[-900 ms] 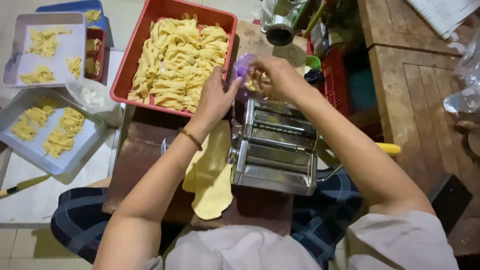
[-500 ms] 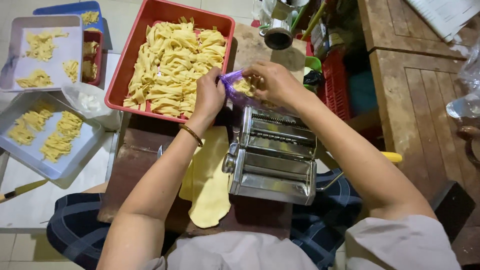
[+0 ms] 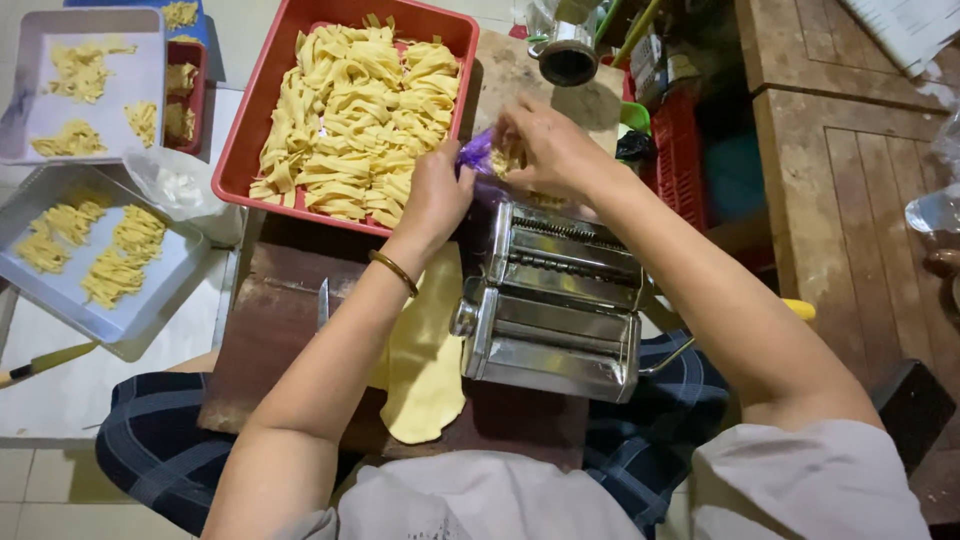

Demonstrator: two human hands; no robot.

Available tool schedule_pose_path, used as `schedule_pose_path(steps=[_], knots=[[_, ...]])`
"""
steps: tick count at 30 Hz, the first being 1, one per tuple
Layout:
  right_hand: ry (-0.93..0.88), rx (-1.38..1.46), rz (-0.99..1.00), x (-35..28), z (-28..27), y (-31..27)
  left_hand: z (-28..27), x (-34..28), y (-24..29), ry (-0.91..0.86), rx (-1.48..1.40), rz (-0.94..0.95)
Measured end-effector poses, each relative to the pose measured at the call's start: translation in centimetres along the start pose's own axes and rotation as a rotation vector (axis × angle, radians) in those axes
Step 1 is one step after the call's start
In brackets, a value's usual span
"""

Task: Rolling out pasta dough using a manual pasta machine

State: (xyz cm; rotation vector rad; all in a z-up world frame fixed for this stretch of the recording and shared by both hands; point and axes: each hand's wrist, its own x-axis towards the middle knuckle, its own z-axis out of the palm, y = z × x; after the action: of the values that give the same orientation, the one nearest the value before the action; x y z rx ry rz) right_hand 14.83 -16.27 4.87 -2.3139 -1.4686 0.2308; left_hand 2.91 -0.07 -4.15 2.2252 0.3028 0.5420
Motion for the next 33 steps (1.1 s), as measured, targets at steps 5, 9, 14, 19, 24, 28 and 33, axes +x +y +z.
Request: schedule_pose_path(steps=[5,9,14,19,24,28,33], knots=[[-0.109,0.043,0.237,0.3,-1.8,-2.9,-0.5,0.0,1.7,0.023,-0.286,-0.155],[-0.049,0.198,0.262,-0.6,-2.5,-4.1,0.5,-0.6,0.0,0.226,-0.364,-0.163],[0.0,0.235,0.321,-1.6,-3.1,-4.3,2.5,-0.1,-1.8,0.238,-0.917,-0.413],[0.043,0.336,0.292,-1.4,-2.4,-2.9,3.5,0.8,-2.6,0.244,-1.208,-0.581],[0.041,0.178,0.307,-0.3,-1.5,-4.8,0.2,1.3,1.5,0.131,-0.387,-0.151],[-0.082,0.02,0.405,1.6,-0.1,-4.5,-1.1,0.4,2.1,0.228,-0.023,0.14],[-0.001,-0.119,0.31,3.6,2.4,-1.4,0.3,0.8,-0.3,0.205,0.27,0.168]])
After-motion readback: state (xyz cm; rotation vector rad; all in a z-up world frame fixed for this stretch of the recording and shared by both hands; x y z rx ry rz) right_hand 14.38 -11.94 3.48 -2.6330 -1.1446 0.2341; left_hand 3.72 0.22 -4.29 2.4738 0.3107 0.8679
